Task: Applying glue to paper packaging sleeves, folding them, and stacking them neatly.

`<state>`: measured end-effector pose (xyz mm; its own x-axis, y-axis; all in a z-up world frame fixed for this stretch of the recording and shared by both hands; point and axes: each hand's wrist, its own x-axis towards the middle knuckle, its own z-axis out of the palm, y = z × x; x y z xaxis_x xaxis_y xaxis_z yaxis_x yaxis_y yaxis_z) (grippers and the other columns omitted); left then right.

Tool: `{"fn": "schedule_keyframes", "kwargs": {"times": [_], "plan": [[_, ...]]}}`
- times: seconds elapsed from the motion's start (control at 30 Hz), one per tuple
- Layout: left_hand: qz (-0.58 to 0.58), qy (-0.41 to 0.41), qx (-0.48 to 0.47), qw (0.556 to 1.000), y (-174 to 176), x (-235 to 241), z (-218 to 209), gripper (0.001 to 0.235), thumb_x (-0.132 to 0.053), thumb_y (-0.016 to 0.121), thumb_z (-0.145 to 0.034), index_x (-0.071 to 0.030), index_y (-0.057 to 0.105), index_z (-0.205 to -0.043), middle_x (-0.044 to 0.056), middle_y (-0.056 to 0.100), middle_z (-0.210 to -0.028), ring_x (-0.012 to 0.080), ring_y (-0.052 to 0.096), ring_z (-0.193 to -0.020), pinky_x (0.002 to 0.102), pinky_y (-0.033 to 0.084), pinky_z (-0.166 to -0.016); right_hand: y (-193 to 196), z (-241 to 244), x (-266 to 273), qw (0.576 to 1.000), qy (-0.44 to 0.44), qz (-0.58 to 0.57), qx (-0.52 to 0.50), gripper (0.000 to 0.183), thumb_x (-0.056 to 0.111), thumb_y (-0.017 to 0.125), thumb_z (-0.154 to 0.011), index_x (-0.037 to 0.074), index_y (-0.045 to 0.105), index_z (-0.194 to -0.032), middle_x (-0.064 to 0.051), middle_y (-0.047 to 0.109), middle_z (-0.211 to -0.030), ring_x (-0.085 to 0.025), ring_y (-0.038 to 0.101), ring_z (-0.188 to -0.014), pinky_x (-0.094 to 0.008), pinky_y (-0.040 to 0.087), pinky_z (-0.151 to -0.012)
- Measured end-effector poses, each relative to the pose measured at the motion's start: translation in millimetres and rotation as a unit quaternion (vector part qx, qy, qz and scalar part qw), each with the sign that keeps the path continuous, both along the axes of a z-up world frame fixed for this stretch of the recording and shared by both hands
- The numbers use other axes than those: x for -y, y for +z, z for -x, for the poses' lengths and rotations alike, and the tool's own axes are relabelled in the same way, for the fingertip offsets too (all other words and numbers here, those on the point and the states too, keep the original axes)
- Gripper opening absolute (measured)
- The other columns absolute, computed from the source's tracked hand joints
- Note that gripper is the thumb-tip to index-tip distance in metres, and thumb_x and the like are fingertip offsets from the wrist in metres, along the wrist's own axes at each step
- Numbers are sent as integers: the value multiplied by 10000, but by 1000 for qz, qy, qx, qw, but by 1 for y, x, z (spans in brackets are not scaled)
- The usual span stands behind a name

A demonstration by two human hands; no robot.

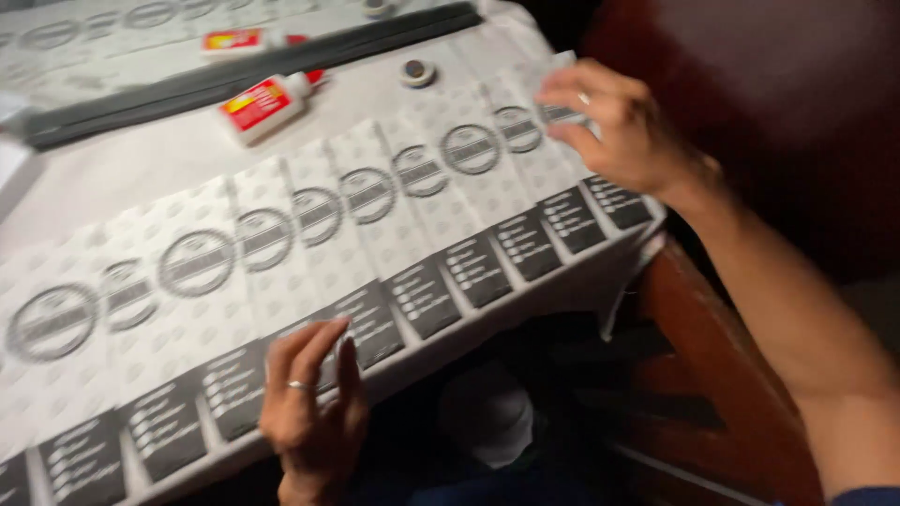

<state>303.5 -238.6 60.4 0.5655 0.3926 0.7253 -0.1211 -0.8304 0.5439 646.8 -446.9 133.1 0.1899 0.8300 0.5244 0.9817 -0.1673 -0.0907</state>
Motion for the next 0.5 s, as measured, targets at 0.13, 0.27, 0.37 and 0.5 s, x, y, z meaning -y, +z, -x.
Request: {"fn": "schedule_keyframes", "kwargs": {"times": [0.13, 0.27, 0.37, 0.5], "plan": [[38, -86, -8, 996, -7, 61, -71, 197, -25, 656, -984, -56, 676, -1178, 131, 656, -1134, 249, 693, -999, 307, 585, -818, -21, 8, 93, 999, -32, 6, -43, 286, -75, 767, -892, -119, 713, -1170, -252, 673, -1243, -364, 671, -1142, -416, 543, -1060], [22, -203, 11, 979, -6, 124, -140, 183, 7, 637, -988, 6, 631, -1170, 221, 613, -1200, 356, 662, -1050, 441, 561, -934, -52, 14, 138, 994, -35, -23, -99, 399, -16, 827, -829, -40, 696, -1205, -188, 675, -1286, -292, 678, -1181, -369, 527, -1111], [-26, -239, 16, 970, -2, 155, -184, 176, 44, 590, -966, 55, 624, -1138, 248, 607, -1131, 429, 637, -1107, 513, 526, -976, -69, 12, 147, 989, -46, -49, -131, 360, 72, 778, -880, 27, 705, -1230, -135, 679, -1303, -291, 683, -1187, -380, 548, -1056], [-90, -235, 7, 968, -11, 181, -225, 183, 106, 674, -879, 143, 658, -1057, 261, 654, -997, 499, 581, -1180, 646, 412, -1062, -82, 4, 153, 981, -43, -76, -171, 248, 98, 673, -977, 61, 720, -1218, -118, 702, -1279, -336, 685, -1193, -444, 580, -972]]}}
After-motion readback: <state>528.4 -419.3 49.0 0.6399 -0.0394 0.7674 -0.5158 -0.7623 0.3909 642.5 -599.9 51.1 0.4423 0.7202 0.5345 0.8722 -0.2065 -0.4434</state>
